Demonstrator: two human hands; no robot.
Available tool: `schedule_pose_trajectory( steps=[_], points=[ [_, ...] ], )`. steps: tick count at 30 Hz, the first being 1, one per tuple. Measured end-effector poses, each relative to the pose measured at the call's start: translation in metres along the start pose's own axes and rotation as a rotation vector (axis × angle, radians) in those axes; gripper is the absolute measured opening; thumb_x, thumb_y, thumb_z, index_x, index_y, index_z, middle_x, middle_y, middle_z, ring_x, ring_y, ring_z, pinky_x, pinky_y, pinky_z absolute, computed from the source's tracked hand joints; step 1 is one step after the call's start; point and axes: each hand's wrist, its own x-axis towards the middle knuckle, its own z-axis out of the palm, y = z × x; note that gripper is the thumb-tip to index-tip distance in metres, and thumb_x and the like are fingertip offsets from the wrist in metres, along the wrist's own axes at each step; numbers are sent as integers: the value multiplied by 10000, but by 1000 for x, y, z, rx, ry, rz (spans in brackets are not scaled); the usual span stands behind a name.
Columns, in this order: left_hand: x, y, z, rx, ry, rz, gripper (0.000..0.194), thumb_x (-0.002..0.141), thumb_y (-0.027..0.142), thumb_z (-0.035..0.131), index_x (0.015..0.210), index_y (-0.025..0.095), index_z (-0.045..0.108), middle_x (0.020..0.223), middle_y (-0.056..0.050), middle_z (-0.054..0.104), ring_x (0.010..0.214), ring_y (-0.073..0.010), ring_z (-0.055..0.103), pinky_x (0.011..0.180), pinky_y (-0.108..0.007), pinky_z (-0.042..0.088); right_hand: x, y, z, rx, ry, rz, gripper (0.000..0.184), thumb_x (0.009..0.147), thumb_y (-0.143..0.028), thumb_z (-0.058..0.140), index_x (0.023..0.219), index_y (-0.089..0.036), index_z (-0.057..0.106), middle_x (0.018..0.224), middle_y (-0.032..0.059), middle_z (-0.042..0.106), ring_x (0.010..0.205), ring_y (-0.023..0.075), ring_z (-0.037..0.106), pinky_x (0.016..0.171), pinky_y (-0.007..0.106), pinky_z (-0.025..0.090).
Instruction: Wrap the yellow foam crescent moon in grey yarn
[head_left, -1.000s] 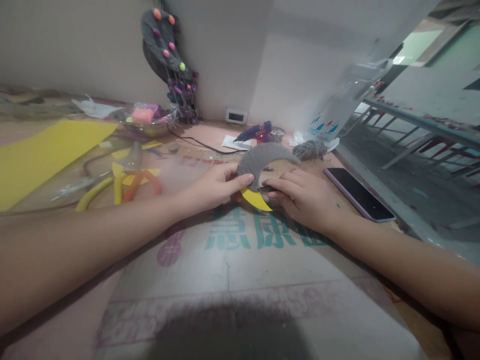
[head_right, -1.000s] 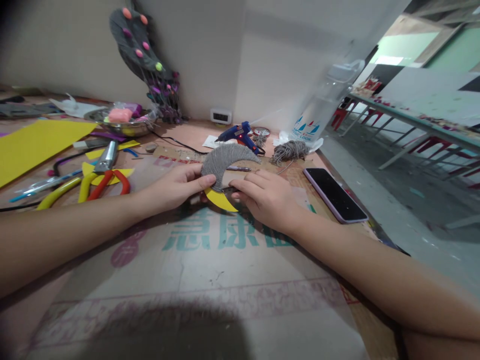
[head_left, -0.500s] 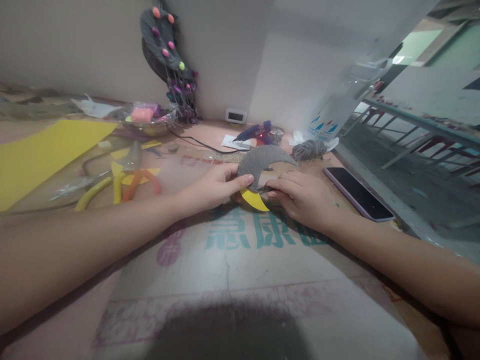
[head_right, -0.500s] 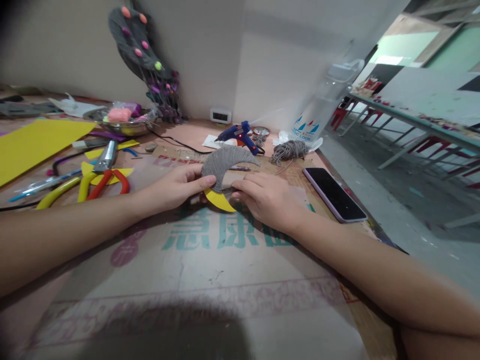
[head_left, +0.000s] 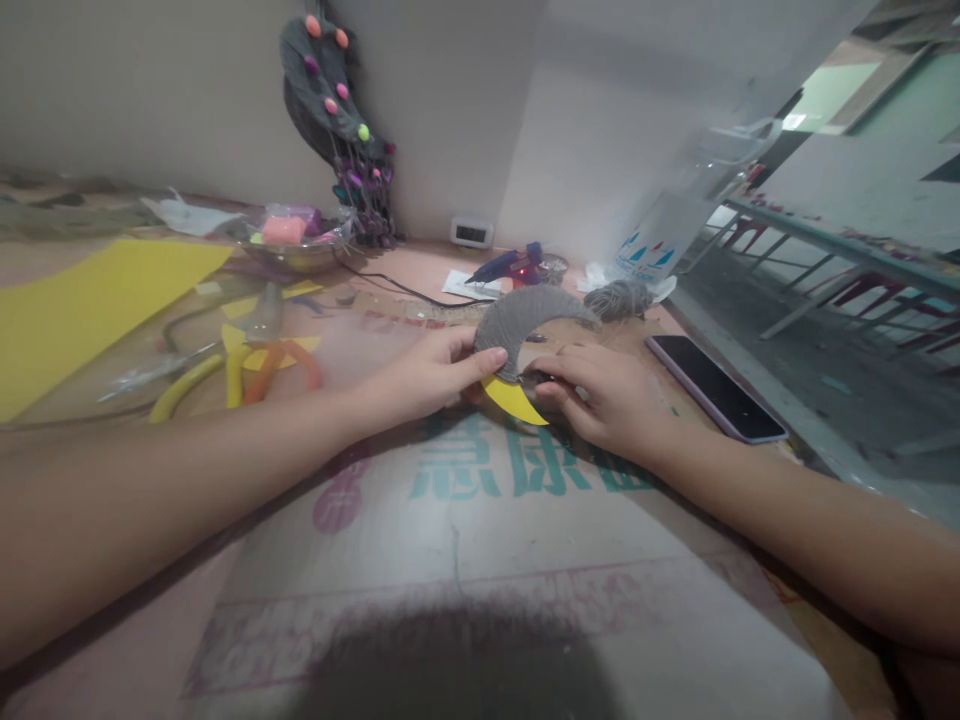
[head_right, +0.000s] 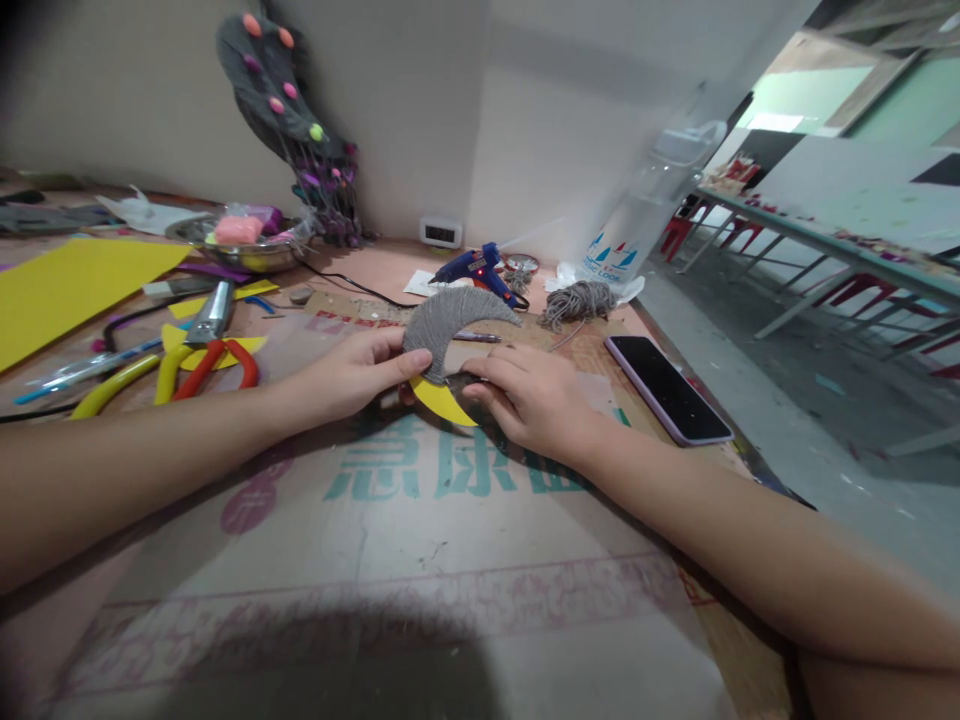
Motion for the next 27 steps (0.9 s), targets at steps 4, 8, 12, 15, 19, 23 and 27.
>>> schedule_pose_trajectory(
  steps=[4, 8, 12, 15, 19, 23, 27],
  points=[
    [0, 0, 0, 19, 4, -14, 240, 940, 391, 558, 892, 159, 597, 585, 56, 500, 489, -75, 450, 507, -186, 408, 1, -1, 0, -15, -4, -11, 271, 1010, -288, 472, 1063, -144, 695, 848, 81, 718, 791, 188, 651, 676, 291, 450],
    [0, -2, -1, 45, -10, 6, 273, 942, 425, 551, 896, 160, 597, 596, 57, 495, 494, -76, 442, 508, -188, 400, 1, 0, 2, -15, -5, -31, 271, 1014, -294, 475, 1077, -142, 691, 860, 85, 720, 805, 187, 655, 685, 293, 458],
    [1, -1, -2, 56, -17, 0, 271, 934, 424, 555, 883, 160, 586, 617, 48, 504, 490, -71, 437, 467, -180, 363, 2, 1, 3, -37, 31, -54, 272, 1019, -297, 469, 1020, -149, 697, 834, 82, 721, 780, 181, 652, 677, 289, 460],
    [1, 0, -2, 74, -17, -3, 266, 923, 423, 568, 870, 163, 584, 617, 42, 512, 491, -73, 450, 441, -176, 338, 2, 1, 3, -50, 52, -56, 259, 1014, -293, 479, 971, -163, 699, 794, 73, 714, 744, 177, 644, 665, 288, 460],
    [0, -1, -1, 44, -24, -1, 251, 946, 405, 542, 881, 165, 580, 615, 44, 512, 482, -70, 449, 442, -174, 347, 0, 1, 2, -1, 37, -23, 252, 1009, -299, 480, 1005, -165, 694, 812, 75, 724, 754, 184, 659, 677, 295, 479],
    [0, -1, -1, 2, -12, 9, 230, 952, 384, 547, 887, 164, 568, 648, 37, 527, 502, -65, 462, 450, -167, 366, -2, 3, 1, 93, 68, 60, 264, 1002, -331, 473, 1074, -175, 674, 951, 100, 748, 855, 219, 684, 731, 329, 508],
    [0, -1, -1, -14, -11, -3, 260, 943, 415, 567, 879, 163, 557, 631, 40, 522, 492, -65, 457, 450, -172, 374, -3, 4, 2, 96, 57, 104, 296, 998, -382, 473, 1089, -180, 669, 924, 96, 737, 813, 220, 667, 703, 334, 494]
  ],
)
